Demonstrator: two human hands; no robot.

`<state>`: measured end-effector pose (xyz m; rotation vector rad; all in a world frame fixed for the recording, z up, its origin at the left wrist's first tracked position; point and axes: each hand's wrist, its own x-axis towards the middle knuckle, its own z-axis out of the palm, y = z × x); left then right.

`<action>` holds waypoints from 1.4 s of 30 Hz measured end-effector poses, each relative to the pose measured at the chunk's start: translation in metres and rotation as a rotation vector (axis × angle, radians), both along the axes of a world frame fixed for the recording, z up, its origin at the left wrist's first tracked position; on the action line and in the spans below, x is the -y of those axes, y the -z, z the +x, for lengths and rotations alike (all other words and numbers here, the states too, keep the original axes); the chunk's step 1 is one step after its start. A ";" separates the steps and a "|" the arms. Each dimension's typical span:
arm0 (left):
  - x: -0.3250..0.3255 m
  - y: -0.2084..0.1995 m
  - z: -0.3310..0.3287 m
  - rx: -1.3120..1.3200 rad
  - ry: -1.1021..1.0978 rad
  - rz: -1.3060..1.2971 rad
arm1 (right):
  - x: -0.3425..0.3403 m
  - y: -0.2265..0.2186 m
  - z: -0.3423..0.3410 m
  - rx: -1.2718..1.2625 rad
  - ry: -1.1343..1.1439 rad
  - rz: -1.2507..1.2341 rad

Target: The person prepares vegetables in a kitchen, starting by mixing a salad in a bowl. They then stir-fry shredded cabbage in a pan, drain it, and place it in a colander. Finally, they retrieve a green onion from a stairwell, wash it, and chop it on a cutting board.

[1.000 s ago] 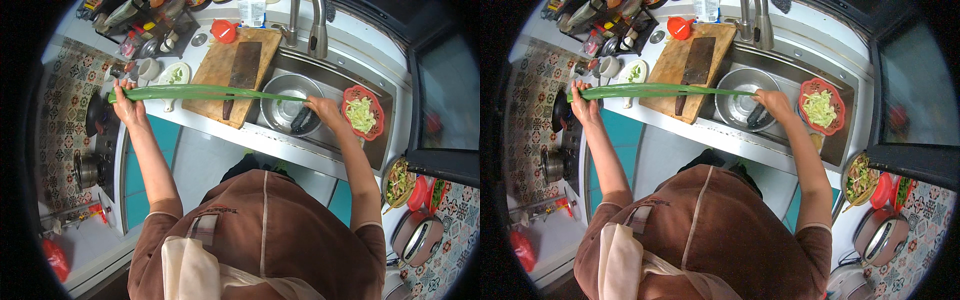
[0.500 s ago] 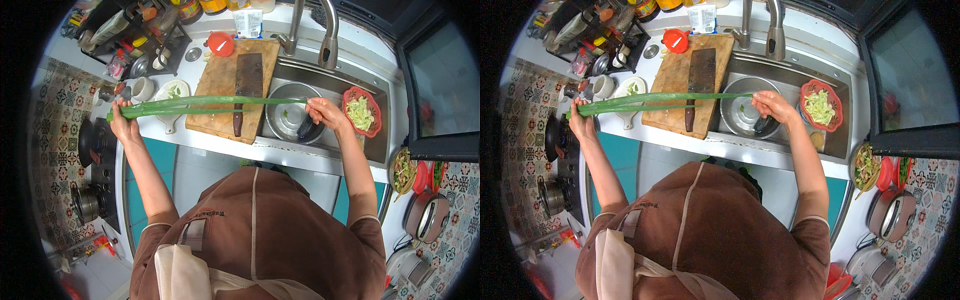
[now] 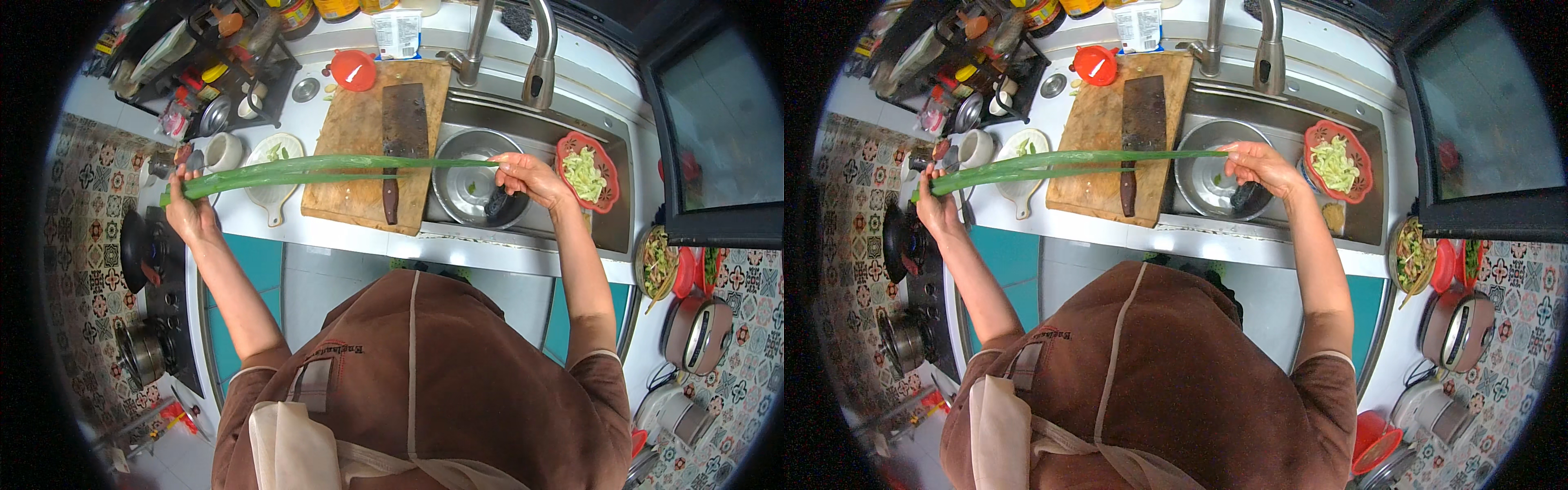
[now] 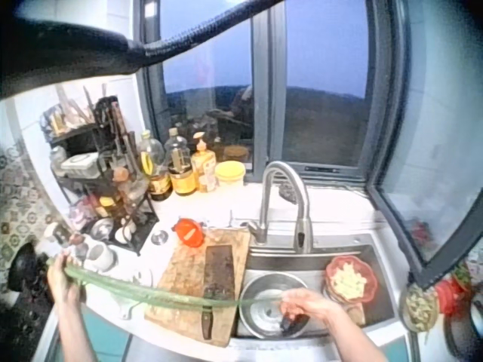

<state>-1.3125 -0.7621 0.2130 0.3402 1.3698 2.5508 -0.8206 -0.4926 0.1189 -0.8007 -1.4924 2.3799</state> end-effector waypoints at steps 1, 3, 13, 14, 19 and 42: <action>0.005 0.006 -0.012 0.003 0.042 0.004 | -0.001 0.002 0.003 -0.017 -0.006 0.013; 0.003 0.002 -0.006 -0.010 0.023 0.018 | 0.000 0.001 0.004 0.014 0.012 0.034; 0.006 -0.009 0.016 -0.061 0.030 0.051 | 0.004 0.006 -0.001 0.271 -0.099 0.512; 0.009 -0.010 0.016 -0.062 0.021 0.039 | 0.005 0.012 -0.004 0.212 0.047 0.485; -0.004 -0.027 0.052 -0.154 -0.049 0.158 | -0.019 0.083 0.002 -0.147 0.864 -0.047; -0.017 -0.033 0.177 -0.239 0.008 0.257 | 0.102 -0.078 -0.122 -0.037 0.308 1.511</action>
